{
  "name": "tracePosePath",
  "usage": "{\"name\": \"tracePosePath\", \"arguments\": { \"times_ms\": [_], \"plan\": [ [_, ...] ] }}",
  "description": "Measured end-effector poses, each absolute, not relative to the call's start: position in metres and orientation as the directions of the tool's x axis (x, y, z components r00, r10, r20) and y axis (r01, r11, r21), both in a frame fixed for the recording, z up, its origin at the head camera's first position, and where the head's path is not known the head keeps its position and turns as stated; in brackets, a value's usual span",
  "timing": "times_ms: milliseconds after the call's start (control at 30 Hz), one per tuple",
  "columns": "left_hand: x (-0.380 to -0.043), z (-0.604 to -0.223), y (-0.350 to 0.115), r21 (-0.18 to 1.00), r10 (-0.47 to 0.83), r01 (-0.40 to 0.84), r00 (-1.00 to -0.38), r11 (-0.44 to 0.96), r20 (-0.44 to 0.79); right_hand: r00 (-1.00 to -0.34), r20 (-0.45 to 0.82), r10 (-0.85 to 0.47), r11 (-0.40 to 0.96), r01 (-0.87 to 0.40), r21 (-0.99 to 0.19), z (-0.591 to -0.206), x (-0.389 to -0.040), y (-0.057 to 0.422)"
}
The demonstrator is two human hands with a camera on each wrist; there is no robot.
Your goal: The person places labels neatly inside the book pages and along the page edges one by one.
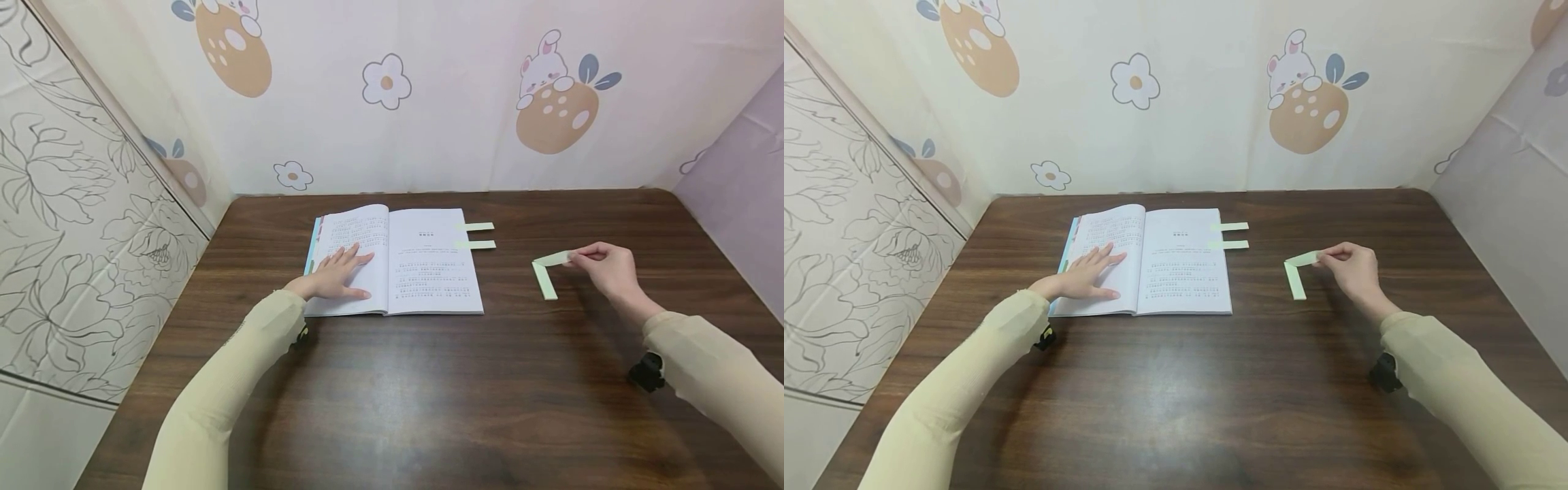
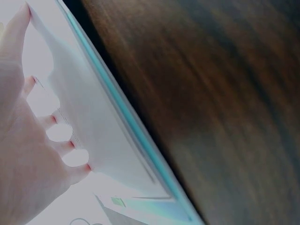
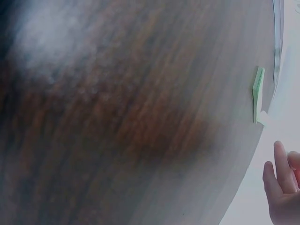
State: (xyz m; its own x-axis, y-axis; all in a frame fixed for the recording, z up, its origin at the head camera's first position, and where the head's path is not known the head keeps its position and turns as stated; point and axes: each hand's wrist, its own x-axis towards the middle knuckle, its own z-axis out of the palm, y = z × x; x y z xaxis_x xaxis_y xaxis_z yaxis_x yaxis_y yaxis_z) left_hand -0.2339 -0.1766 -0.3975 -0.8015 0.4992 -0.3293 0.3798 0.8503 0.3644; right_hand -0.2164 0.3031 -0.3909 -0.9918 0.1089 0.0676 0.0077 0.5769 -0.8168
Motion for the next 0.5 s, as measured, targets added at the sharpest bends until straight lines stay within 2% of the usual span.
{"name": "tracePosePath", "arguments": {
  "times_ms": [67,233,367,500],
  "plan": [
    [-0.234,-0.398,-0.176,0.361,0.496,0.378,-0.802,0.852,-0.332,-0.988,0.083,0.134,0.567,0.008,-0.823,-0.395,-0.219,0.305],
    [-0.234,-0.398,-0.176,0.356,0.493,0.376,-0.802,0.855,-0.337,-0.98,0.086,0.182,0.498,0.017,-0.867,-0.434,-0.244,0.332],
    [-0.234,-0.398,-0.176,0.356,0.493,0.376,-0.802,0.855,-0.336,-0.982,0.063,0.177,0.425,0.018,-0.905,-0.44,-0.249,0.338],
    [-0.234,-0.397,-0.176,0.355,0.492,0.377,-0.804,0.856,-0.334,-0.987,0.041,0.154,0.412,0.027,-0.911,-0.435,-0.248,0.337]
  ]
}}
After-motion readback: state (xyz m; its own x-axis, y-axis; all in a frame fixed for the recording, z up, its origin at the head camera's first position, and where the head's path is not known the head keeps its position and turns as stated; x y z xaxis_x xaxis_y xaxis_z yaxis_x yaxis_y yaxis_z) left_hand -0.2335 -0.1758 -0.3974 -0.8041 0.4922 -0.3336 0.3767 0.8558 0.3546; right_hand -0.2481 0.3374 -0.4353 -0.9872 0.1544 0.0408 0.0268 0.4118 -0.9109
